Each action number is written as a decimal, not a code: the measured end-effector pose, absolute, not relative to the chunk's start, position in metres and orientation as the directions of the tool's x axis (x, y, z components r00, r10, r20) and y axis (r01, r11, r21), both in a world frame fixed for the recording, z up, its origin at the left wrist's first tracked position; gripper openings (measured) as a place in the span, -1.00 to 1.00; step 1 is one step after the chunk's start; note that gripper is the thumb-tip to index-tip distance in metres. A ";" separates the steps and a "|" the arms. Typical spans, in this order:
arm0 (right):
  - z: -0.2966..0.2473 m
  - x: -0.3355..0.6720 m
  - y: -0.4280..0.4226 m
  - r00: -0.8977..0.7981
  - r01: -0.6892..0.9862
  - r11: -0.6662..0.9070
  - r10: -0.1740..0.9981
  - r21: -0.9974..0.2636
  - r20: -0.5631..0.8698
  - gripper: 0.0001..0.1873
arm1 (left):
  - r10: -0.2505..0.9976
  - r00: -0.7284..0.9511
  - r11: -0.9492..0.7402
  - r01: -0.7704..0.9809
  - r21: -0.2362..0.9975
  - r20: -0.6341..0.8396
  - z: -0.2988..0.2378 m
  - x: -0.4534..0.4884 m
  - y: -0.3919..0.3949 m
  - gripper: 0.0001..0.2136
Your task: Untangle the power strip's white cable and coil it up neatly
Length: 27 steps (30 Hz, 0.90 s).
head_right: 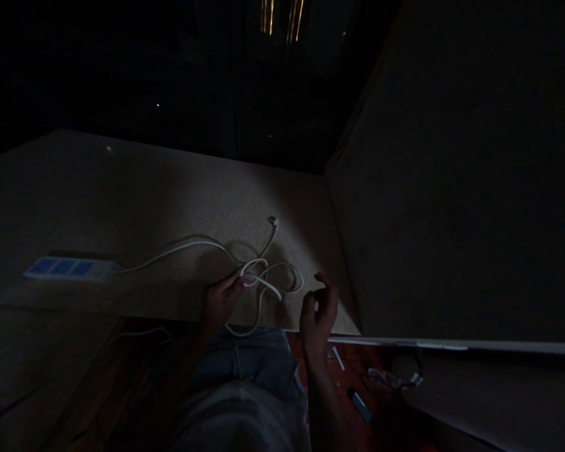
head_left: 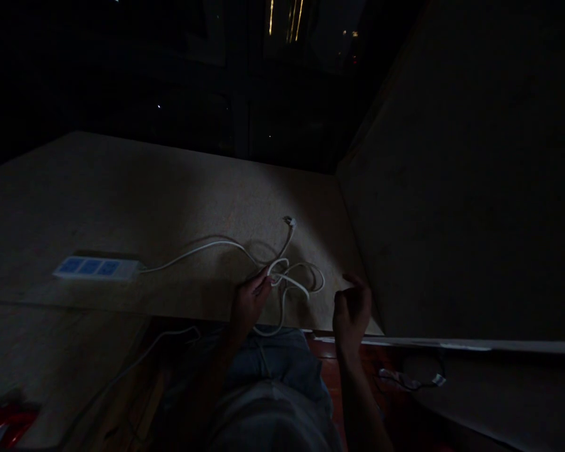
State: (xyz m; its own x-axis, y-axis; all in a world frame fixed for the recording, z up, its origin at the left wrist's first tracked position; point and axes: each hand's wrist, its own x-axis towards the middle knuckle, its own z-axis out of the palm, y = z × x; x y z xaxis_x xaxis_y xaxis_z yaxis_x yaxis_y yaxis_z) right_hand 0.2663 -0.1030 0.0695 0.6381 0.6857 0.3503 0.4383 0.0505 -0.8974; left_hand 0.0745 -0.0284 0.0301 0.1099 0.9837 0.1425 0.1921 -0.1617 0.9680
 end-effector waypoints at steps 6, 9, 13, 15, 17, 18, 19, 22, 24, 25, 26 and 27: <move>0.109 0.229 -0.056 0.023 0.604 0.192 0.966 -0.774 0.258 -0.72 | 0.979 0.114 -0.186 0.196 0.963 0.167 0.028 0.075 -0.028 -0.65; 0.110 0.220 -0.029 -0.226 0.631 0.115 0.973 -0.767 -0.039 -0.67 | 0.980 0.116 -0.182 0.225 0.957 0.159 0.025 0.074 -0.027 -0.67; 0.115 0.230 -0.020 -0.345 0.592 0.129 0.933 -0.795 -0.106 -0.61 | 0.988 0.067 -0.148 0.228 0.963 0.136 0.021 0.070 -0.024 -0.64; 0.119 0.244 -0.026 -0.410 0.497 0.212 0.912 -0.842 -0.012 -0.62 | 0.993 0.029 -0.115 0.211 0.971 0.111 0.021 0.069 -0.023 -0.64; 0.120 0.263 -0.035 -0.443 0.364 0.261 0.893 -0.894 0.080 -0.65 | 0.997 0.013 -0.081 0.174 0.981 0.080 0.022 0.070 -0.022 -0.64; 0.118 0.272 -0.039 -0.439 0.285 0.265 0.890 -0.921 0.121 -0.65 | 0.998 0.014 -0.069 0.155 0.986 0.068 0.022 0.070 -0.021 -0.63; 0.115 0.281 -0.043 -0.417 0.195 0.256 0.895 -0.947 0.156 -0.63 | 0.998 0.013 -0.060 0.141 0.988 0.059 0.022 0.071 -0.021 -0.62; 0.097 0.299 -0.049 -0.078 -0.113 0.277 0.955 -0.954 0.286 -0.51 | 1.000 -0.006 -0.029 0.118 0.993 0.030 0.020 0.075 -0.021 -0.60; 0.085 0.304 -0.048 0.267 -0.261 0.332 0.927 -0.907 0.262 -0.50 | 1.000 0.000 0.003 0.095 0.995 -0.003 0.018 0.076 -0.020 -0.57; 0.080 0.304 -0.046 0.404 -0.324 0.363 0.888 -0.874 0.219 -0.54 | 1.000 0.008 0.017 0.085 0.996 -0.018 0.017 0.076 -0.020 -0.57; 0.076 0.304 -0.044 0.498 -0.387 0.397 0.850 -0.832 0.173 -0.60 | 0.999 0.015 0.028 0.077 0.997 -0.029 0.016 0.075 -0.020 -0.57; 0.073 0.303 -0.042 0.559 -0.450 0.433 0.819 -0.781 0.131 -0.68 | 0.999 0.014 0.034 0.076 0.997 -0.035 0.015 0.074 -0.019 -0.57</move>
State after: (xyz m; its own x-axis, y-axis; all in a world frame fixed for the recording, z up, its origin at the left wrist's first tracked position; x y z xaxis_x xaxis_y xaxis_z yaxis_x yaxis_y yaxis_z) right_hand 0.3034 -0.0420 0.0735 0.5589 0.8187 0.1314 -0.4498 0.4326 -0.7814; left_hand 0.0740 -0.0189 0.0154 0.0140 0.9993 -0.0351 0.0761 0.0340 0.9965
